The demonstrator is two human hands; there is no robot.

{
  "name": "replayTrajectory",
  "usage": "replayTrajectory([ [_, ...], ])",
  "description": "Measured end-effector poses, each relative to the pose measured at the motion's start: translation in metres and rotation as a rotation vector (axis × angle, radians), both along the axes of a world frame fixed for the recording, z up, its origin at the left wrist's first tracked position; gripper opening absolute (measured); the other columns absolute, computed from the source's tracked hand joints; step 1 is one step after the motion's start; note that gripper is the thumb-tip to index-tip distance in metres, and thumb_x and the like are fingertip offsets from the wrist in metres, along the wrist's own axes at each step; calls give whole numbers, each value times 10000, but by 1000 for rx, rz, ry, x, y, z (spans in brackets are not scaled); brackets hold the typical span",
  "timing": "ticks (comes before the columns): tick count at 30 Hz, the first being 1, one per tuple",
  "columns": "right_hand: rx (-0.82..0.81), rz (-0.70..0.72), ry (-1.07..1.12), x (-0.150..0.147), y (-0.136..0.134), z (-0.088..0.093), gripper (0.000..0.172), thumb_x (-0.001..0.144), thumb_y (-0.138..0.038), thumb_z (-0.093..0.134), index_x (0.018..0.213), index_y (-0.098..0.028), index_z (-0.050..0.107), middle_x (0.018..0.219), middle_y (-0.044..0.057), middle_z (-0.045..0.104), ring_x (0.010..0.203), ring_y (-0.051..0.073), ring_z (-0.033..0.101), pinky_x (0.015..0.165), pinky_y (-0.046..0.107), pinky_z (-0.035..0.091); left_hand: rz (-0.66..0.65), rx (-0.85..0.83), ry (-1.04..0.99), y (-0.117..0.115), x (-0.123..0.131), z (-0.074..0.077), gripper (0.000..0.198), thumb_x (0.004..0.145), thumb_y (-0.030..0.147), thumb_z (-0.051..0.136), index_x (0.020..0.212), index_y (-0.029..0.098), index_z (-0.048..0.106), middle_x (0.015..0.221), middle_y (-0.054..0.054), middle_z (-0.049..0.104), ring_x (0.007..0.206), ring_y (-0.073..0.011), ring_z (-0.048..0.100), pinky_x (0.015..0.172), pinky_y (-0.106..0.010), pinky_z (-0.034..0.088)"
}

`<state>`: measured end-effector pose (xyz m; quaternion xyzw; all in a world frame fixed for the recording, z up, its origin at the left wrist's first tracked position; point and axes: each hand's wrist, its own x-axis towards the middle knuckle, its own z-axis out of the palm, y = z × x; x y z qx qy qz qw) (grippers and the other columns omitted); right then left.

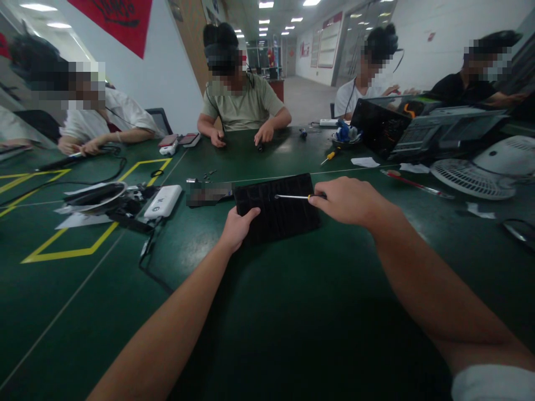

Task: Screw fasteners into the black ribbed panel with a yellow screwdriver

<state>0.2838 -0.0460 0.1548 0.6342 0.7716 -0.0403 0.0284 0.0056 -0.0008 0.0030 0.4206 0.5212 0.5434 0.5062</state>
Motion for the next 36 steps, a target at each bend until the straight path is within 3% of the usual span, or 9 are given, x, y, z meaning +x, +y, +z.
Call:
replayTrajectory([
  [7, -41, 5, 4, 0, 1, 0, 491, 1108, -516, 362, 1163, -217, 748, 1162, 190, 786, 1057, 393, 735, 810, 465, 507, 19, -3, 14, -2, 3, 4, 396, 695, 306, 950, 1033, 176, 787, 1064, -109, 853, 1061, -332, 819, 1058, -539, 642],
  [13, -20, -11, 1, 0, -1, 1, 424, 1100, -500, 412, 1267, -224, 687, 1124, 172, 790, 980, 362, 731, 768, 435, 467, 14, 18, 12, -2, 2, 3, 413, 674, 328, 959, 1020, 180, 788, 1056, -104, 854, 1080, -336, 817, 1073, -538, 634],
  [36, -10, 3, 4, 0, -1, 1, 449, 1099, -474, 368, 1207, -225, 726, 1165, 189, 780, 1044, 391, 726, 796, 456, 482, 23, -5, 20, -5, 4, 9, 380, 696, 294, 949, 1020, 178, 786, 1062, -115, 849, 1091, -345, 815, 1094, -560, 626],
])
